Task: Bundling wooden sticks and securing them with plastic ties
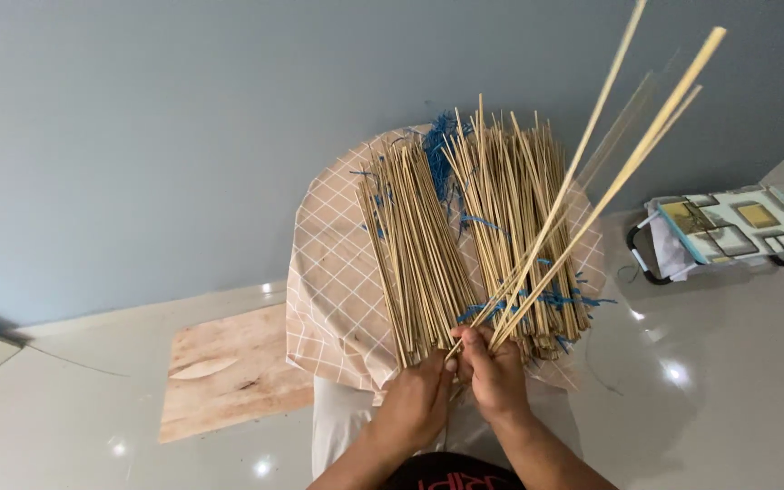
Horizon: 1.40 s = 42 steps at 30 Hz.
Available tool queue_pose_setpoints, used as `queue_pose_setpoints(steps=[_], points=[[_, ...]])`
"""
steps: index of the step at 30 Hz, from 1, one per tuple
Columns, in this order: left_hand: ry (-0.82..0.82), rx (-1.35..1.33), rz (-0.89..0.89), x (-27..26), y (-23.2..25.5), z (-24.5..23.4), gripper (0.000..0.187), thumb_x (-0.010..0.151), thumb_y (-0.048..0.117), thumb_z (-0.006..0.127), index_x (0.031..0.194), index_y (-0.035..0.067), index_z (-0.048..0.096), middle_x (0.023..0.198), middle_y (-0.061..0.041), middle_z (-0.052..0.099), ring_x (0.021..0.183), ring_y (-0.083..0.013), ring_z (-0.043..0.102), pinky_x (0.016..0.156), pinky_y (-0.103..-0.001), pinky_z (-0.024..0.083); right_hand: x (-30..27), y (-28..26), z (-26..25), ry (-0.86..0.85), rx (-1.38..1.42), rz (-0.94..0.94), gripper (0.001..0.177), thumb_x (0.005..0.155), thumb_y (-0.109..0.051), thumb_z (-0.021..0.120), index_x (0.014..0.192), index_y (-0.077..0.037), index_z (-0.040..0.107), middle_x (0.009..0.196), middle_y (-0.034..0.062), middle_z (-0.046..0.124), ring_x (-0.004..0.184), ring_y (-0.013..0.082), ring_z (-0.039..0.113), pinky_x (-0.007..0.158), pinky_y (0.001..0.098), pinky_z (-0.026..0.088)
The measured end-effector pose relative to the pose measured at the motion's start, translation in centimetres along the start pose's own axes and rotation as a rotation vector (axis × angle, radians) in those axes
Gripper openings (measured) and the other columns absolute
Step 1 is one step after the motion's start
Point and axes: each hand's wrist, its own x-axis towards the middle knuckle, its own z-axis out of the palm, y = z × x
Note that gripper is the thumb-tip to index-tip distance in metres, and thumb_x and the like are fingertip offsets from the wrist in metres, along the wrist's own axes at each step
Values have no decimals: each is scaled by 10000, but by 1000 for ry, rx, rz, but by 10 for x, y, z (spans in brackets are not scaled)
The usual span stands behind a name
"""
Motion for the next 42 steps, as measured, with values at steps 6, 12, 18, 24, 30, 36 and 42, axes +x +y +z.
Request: queue_pose_setpoints(steps=[6,12,18,24,30,36,42], points=[[7,-162,75,0,9,-8,244,1099,280,377,996,89,488,812,-189,650,698,-429,634,622,-523,434,4,-7,0,44,-80,-21,376,971,-338,659,1032,-6,824,518,-42,429,471,98,375,482,294,329],[479,-1309,-133,14,-15,0,481,1060,450,349,1040,60,629,864,-118,655,764,-262,617,665,-405,474,6,-24,1,216,243,-181,311,1051,-413,569,955,-130,653,852,16,624,709,168,588,625,338,517],[685,-1649,-130,18,-30,2,297,1118,298,391,865,160,463,606,47,296,482,-103,224,431,-289,186,13,-37,-10,86,464,-93,300,1061,-453,543,991,-172,620,669,-50,494,424,67,336,362,252,298],[-73,163,-11,4,1,9,136,1039,176,494,1082,55,541,797,-141,701,598,-337,671,446,-470,486,5,-17,-9,-99,188,-12,429,949,-448,698,1124,-56,691,604,-75,454,447,59,334,381,215,294],[145,194,209,1,12,2,235,1055,306,492,1078,79,545,851,-194,645,733,-432,614,583,-567,455,0,-42,10,-31,238,-56,379,1000,-481,605,958,-107,647,798,62,681,652,158,574,481,274,438],[577,-461,192,12,-34,1,501,1037,523,418,1066,55,592,956,-118,587,867,-264,577,746,-388,456,49,-85,-15,34,359,-209,396,1031,-581,491,890,-215,543,634,-72,418,483,94,412,482,270,413],[837,-1567,274,38,-37,-10,546,1039,598,377,1145,98,572,1102,-118,632,1047,-256,629,888,-352,512,56,-114,26,-51,505,-156,448,1015,-649,382,791,-265,440,596,-108,313,434,42,280,467,204,287]])
